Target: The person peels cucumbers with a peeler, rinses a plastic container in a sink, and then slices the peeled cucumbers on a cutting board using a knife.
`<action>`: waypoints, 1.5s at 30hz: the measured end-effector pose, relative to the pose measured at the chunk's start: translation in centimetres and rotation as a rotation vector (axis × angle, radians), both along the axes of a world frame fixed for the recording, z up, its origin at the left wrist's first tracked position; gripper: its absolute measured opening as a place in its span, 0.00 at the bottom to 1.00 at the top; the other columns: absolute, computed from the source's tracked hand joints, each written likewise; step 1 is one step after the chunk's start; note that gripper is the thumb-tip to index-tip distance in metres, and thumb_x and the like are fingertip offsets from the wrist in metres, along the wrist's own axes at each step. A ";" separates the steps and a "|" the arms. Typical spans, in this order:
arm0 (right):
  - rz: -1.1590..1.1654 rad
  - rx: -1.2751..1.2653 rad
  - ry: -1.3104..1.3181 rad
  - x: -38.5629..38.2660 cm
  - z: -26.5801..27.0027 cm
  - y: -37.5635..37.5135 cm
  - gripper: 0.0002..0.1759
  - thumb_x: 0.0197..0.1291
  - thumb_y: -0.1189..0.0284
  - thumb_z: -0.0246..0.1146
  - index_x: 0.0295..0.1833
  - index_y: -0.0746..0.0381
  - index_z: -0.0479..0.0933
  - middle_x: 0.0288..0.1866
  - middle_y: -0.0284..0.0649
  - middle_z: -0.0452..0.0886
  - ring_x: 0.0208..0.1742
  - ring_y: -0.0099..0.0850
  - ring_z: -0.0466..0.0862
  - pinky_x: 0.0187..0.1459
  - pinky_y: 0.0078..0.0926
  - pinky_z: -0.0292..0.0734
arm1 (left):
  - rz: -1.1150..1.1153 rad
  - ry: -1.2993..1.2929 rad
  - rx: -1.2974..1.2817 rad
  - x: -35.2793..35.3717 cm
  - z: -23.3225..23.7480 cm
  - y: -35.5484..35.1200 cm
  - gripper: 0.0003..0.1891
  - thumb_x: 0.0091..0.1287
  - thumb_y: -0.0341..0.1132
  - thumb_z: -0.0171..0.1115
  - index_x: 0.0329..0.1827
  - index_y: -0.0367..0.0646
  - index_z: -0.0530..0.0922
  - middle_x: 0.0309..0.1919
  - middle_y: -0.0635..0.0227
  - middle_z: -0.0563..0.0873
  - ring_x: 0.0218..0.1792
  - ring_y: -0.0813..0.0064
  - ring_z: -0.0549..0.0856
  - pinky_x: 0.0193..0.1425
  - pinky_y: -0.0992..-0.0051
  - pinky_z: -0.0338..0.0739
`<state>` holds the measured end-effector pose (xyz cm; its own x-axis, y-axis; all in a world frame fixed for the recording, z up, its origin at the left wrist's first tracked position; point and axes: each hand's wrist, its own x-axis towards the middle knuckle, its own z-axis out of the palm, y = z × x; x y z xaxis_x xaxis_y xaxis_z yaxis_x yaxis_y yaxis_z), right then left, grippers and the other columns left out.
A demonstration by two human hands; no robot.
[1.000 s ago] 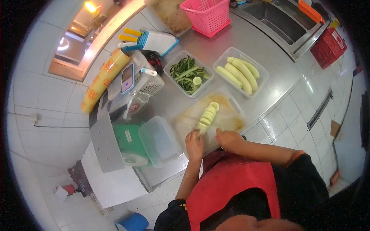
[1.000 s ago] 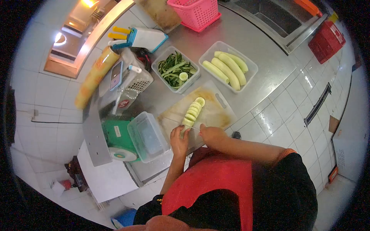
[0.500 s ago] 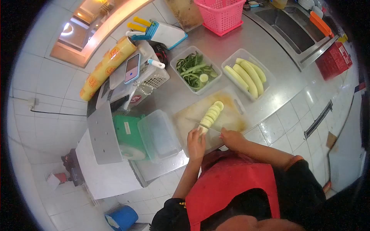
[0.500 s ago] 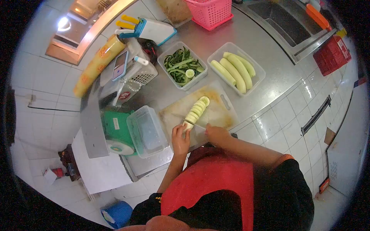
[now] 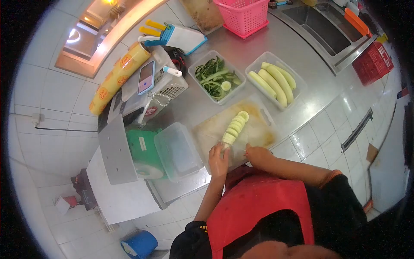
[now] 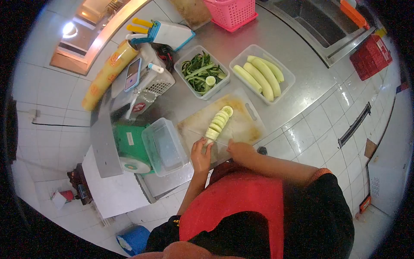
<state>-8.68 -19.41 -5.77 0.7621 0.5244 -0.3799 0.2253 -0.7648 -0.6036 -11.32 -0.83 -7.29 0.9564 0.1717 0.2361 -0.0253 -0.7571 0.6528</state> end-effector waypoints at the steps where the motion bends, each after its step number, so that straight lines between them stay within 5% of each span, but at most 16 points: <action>1: -0.002 0.003 -0.008 -0.2 -1.3 -0.2 0.17 0.65 0.63 0.50 0.43 0.69 0.65 0.30 0.56 0.79 0.36 0.53 0.81 0.38 0.48 0.75 | -0.002 -0.008 0.003 -0.1 -0.2 0.1 0.11 0.56 0.30 0.67 0.40 0.37 0.77 0.42 0.53 0.82 0.46 0.55 0.80 0.51 0.65 0.73; 5: -0.044 0.030 -0.044 -0.6 -2.9 -0.5 0.16 0.64 0.64 0.51 0.43 0.68 0.65 0.29 0.56 0.79 0.34 0.53 0.81 0.36 0.48 0.74 | -0.018 -0.031 0.052 -0.7 0.2 -0.2 0.13 0.59 0.32 0.63 0.46 0.38 0.78 0.44 0.53 0.80 0.47 0.56 0.79 0.52 0.64 0.73; 12: 0.008 0.084 -0.058 -0.1 3.7 -0.3 0.17 0.65 0.64 0.50 0.41 0.70 0.64 0.29 0.56 0.79 0.34 0.54 0.81 0.36 0.48 0.74 | 0.033 0.032 0.016 -1.0 -0.1 0.1 0.11 0.58 0.32 0.65 0.42 0.38 0.79 0.44 0.55 0.81 0.48 0.58 0.80 0.53 0.66 0.74; 18: 0.023 0.088 -0.067 -0.5 2.8 -0.1 0.16 0.65 0.64 0.50 0.41 0.70 0.65 0.28 0.56 0.79 0.33 0.53 0.81 0.35 0.48 0.74 | 0.086 -0.032 0.019 -1.1 -1.1 0.2 0.11 0.53 0.33 0.71 0.33 0.38 0.78 0.43 0.57 0.84 0.45 0.60 0.82 0.49 0.67 0.77; 29: -0.009 0.056 0.010 -0.9 -2.6 -0.1 0.16 0.63 0.63 0.52 0.42 0.68 0.66 0.30 0.56 0.79 0.34 0.53 0.81 0.36 0.49 0.74 | 0.075 -0.024 -0.008 -2.0 -1.0 0.2 0.10 0.57 0.32 0.66 0.41 0.39 0.81 0.45 0.57 0.82 0.48 0.60 0.81 0.55 0.68 0.75; 36: 0.004 0.131 -0.059 -0.8 3.1 -0.5 0.15 0.64 0.65 0.52 0.42 0.70 0.65 0.28 0.56 0.79 0.33 0.53 0.81 0.35 0.48 0.75 | 0.109 -0.039 -0.045 -2.1 -0.9 0.1 0.09 0.57 0.31 0.67 0.40 0.40 0.82 0.45 0.58 0.83 0.46 0.63 0.82 0.52 0.70 0.76; 45: 0.007 0.064 -0.020 -1.4 2.4 0.0 0.16 0.65 0.63 0.50 0.41 0.68 0.65 0.27 0.56 0.79 0.33 0.53 0.81 0.36 0.49 0.74 | 0.174 -0.051 -0.120 -2.2 -2.2 0.5 0.09 0.55 0.31 0.69 0.37 0.39 0.83 0.41 0.59 0.85 0.44 0.65 0.83 0.51 0.71 0.77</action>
<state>-10.09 -19.37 -3.41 0.7655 0.5524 -0.3298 0.2432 -0.7231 -0.6465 -13.50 -0.36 -9.51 0.8975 0.3625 0.2511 0.0638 -0.6702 0.7395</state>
